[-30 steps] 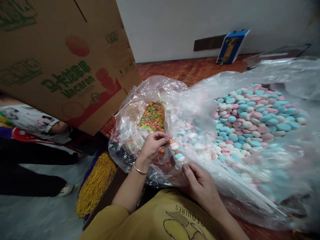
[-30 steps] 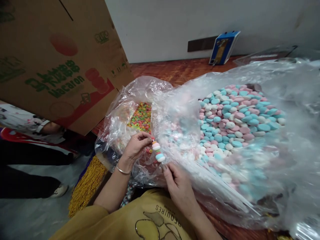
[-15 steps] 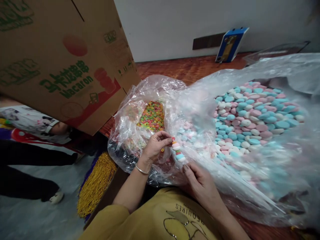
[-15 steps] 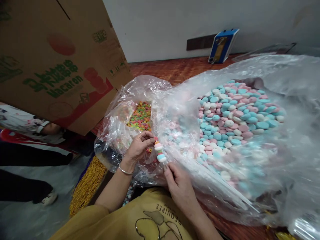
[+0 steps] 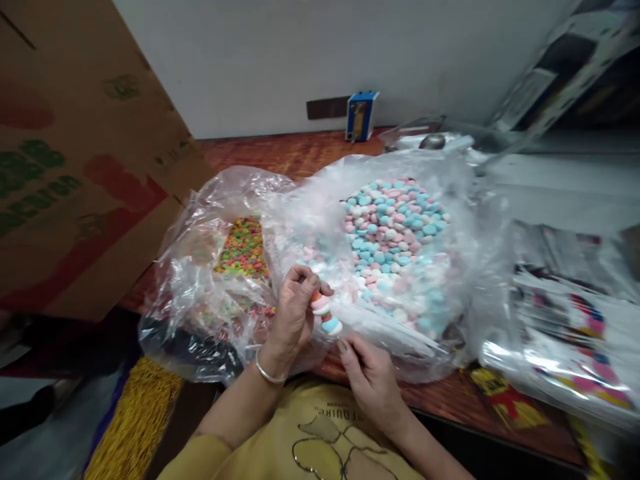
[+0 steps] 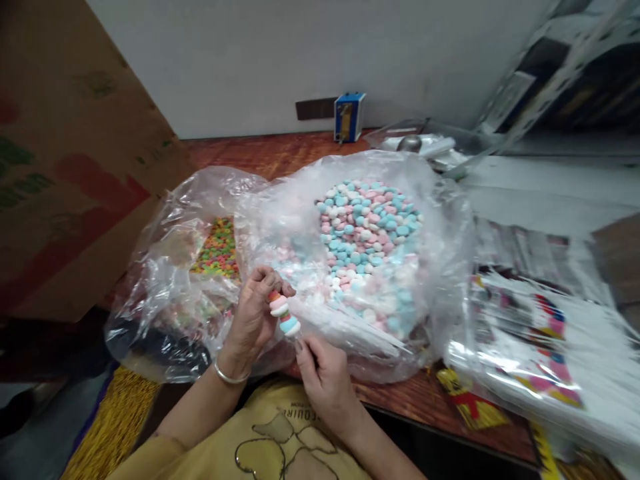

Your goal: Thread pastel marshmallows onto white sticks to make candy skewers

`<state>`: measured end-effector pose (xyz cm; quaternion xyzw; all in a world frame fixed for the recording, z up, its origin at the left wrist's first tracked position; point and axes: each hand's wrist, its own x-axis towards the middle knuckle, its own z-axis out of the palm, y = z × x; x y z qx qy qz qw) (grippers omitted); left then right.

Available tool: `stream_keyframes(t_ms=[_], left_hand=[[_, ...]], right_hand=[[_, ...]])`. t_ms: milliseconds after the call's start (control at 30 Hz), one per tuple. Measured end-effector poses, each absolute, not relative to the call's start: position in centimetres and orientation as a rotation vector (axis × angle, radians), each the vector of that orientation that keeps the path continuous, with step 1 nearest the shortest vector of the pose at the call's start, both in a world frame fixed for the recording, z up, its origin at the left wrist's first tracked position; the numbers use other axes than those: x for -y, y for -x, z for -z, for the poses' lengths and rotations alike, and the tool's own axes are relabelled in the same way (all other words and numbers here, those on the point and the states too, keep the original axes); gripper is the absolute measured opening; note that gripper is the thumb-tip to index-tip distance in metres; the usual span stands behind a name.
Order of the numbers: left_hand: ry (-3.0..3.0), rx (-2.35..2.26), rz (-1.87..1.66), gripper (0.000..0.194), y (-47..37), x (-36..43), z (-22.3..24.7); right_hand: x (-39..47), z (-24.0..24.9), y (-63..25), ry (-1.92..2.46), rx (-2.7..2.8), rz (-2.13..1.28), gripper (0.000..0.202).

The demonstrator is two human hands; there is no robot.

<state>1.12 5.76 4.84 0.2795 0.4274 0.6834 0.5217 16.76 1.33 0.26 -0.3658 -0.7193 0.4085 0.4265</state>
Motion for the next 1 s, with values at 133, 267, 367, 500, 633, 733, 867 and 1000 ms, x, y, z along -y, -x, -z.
stream_keyframes(t_ms=[133, 267, 367, 500, 633, 733, 867, 1000], left_hand=[[-0.506, -0.872, -1.441, 0.032, -7.2, -6.8, -5.4], [-0.491, -0.835, -1.386, 0.045, -11.7, -7.6, -4.7], [-0.501, -0.841, -1.372, 0.05, -13.8, -8.1, -4.2], [-0.542, -0.859, -1.354, 0.055, -15.0, -8.8, -3.7], [-0.567, -0.907, -1.373, 0.054, -15.1, -9.6, -3.4], [-0.583, -0.931, -1.329, 0.055, -14.0, -11.5, -3.6], [-0.798, -1.042, -1.24, 0.055, -10.8, -17.4, -3.9], [-1.503, -1.441, -1.192, 0.015, -7.9, -24.1, -3.5]], right_hand=[[-1.2, 0.2, -19.9, 1.005, 1.807, -0.739, 0.026], [-1.6, 0.4, -22.3, 1.12, 1.775, -0.586, 0.028], [-2.1, 0.5, -23.2, 1.16, 1.725, -0.57, 0.028], [-2.9, 0.9, -23.6, 1.199, 1.666, -0.6, 0.027], [-4.9, 1.3, -23.3, 1.222, 1.561, -0.782, 0.022], [-7.1, 1.2, -22.8, 1.18, 1.239, -1.211, 0.032], [-8.8, 1.3, -23.2, 1.122, 0.911, -1.531, 0.05], [-8.1, 2.0, -24.9, 1.099, 0.679, -1.636, 0.056]])
